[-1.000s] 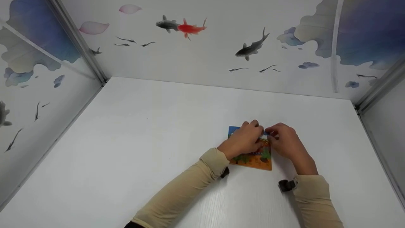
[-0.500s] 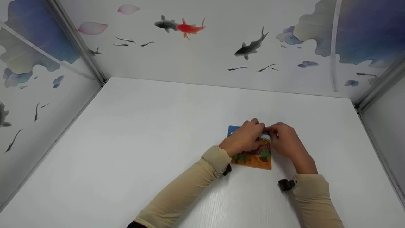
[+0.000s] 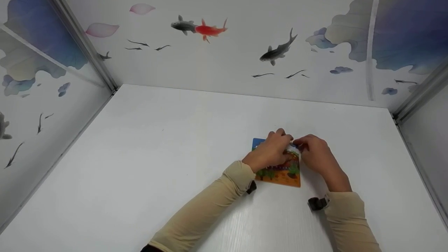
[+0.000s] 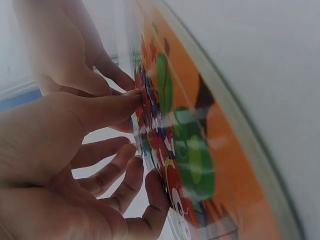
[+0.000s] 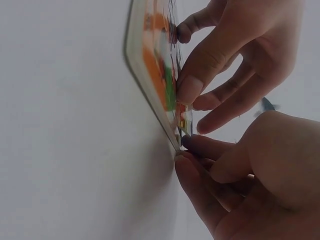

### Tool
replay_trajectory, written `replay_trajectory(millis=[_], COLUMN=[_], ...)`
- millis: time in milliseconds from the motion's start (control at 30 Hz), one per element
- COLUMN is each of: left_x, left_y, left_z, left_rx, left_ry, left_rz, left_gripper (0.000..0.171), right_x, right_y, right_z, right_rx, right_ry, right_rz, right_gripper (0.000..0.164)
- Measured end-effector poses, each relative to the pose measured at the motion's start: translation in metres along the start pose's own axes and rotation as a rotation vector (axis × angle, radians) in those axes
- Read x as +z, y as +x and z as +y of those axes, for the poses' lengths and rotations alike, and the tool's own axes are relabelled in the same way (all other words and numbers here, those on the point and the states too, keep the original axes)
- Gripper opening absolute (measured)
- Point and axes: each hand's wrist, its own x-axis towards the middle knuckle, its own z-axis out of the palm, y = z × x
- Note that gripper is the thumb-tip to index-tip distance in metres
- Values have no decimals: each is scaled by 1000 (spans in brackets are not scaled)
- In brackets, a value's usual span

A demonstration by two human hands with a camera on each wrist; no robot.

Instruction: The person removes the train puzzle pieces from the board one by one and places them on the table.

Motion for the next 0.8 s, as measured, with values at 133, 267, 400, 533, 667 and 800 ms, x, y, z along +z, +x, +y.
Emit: replay_trajectory(millis=[133,267,400,533,667,800], left_x=[0,0,-1,-2,-3,-4], left_y=[0,1,1,0,-2,-4], left_z=[0,-1,-3,-3,-4,-8], left_rx=[-9,-14,-28,-29,-2,69], left_ry=[-14,-34,-61,-66,-65,-85], left_rz=[-10,-16,-34,-40,-40,-43], left_gripper=[41,43,50,57,59,58], right_x=[0,0,0,-1,-1,-1], right_y=[0,0,0,0,0,-2], right_z=[0,0,0,-1,-2,-3], right_rx=[19,35,36,41,47,39], right_ry=[4,13,12,13,14,11], right_rz=[-3,-14,-17,-21,-21,-8], right_gripper=[33,34,34,35,36,35])
